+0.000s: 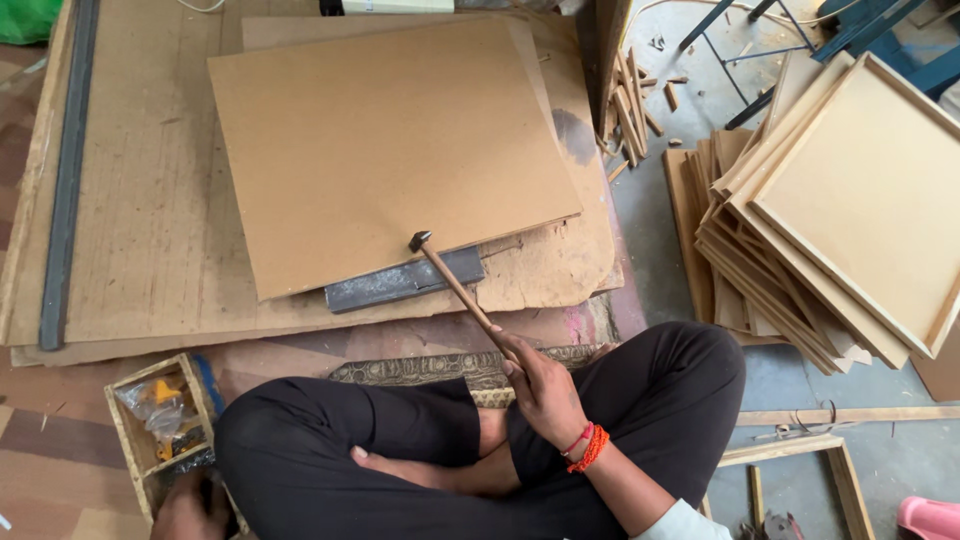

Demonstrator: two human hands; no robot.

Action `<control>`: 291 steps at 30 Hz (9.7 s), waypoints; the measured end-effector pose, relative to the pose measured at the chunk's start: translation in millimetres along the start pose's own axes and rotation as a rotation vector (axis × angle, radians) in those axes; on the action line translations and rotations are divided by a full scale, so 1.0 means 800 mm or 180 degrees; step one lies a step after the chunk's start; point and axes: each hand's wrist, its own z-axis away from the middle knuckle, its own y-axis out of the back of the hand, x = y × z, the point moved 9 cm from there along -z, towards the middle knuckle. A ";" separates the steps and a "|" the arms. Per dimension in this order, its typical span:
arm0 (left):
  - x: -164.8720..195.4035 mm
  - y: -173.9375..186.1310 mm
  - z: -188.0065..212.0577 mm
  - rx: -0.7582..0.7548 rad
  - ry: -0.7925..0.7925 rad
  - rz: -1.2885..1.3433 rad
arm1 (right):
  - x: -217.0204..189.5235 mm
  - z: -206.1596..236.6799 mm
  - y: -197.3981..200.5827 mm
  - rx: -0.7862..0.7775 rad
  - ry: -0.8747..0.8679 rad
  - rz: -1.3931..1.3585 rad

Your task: The person assembles a wooden frame by attaching a rectangular board to a wooden frame using a hammer and nails. They repeatedly pick up nails, position the board, and hammer nails into the frame to secure it.

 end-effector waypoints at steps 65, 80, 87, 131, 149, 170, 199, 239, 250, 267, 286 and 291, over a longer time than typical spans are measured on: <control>0.462 0.051 -0.055 0.1489 -0.2228 0.1545 | 0.004 0.005 -0.052 -0.0763 -0.0073 0.1188; 0.040 0.054 0.018 0.0365 0.0327 -0.0425 | 0.090 -0.031 0.145 0.0559 -0.0190 0.2049; 0.041 0.036 0.042 0.0783 -0.0479 -0.0024 | 0.127 -0.025 0.163 0.0238 -0.0597 0.1492; 0.533 -0.031 -0.079 0.0498 -0.2594 0.0999 | 0.001 0.033 0.016 -0.0015 0.0549 0.0463; 0.409 0.070 -0.018 0.1099 -0.2501 0.0988 | 0.019 0.016 0.112 0.0474 -0.0132 0.0773; 0.014 0.056 0.051 0.1172 -0.0474 0.0193 | 0.044 0.041 0.052 -0.0031 -0.0297 0.0425; 0.502 0.002 -0.069 0.0472 -0.2927 0.0855 | -0.018 0.026 -0.003 -0.0075 0.0381 0.0450; 0.307 0.111 -0.011 0.1318 -0.1908 0.0149 | 0.020 0.079 0.034 -0.0377 -0.0794 0.0221; 0.046 0.044 0.051 0.0585 -0.0634 -0.0318 | 0.008 0.053 0.023 -0.0404 -0.0329 0.0673; 0.230 0.113 -0.011 0.1096 -0.1411 0.2228 | 0.026 0.040 0.029 -0.0188 -0.0233 0.0517; 0.589 -0.064 -0.062 0.0527 -0.2824 0.0978 | 0.025 0.040 0.047 0.0140 -0.0033 0.0436; 0.592 -0.072 -0.068 0.0402 -0.2783 0.0929 | 0.028 0.041 0.041 0.0005 0.0003 0.0481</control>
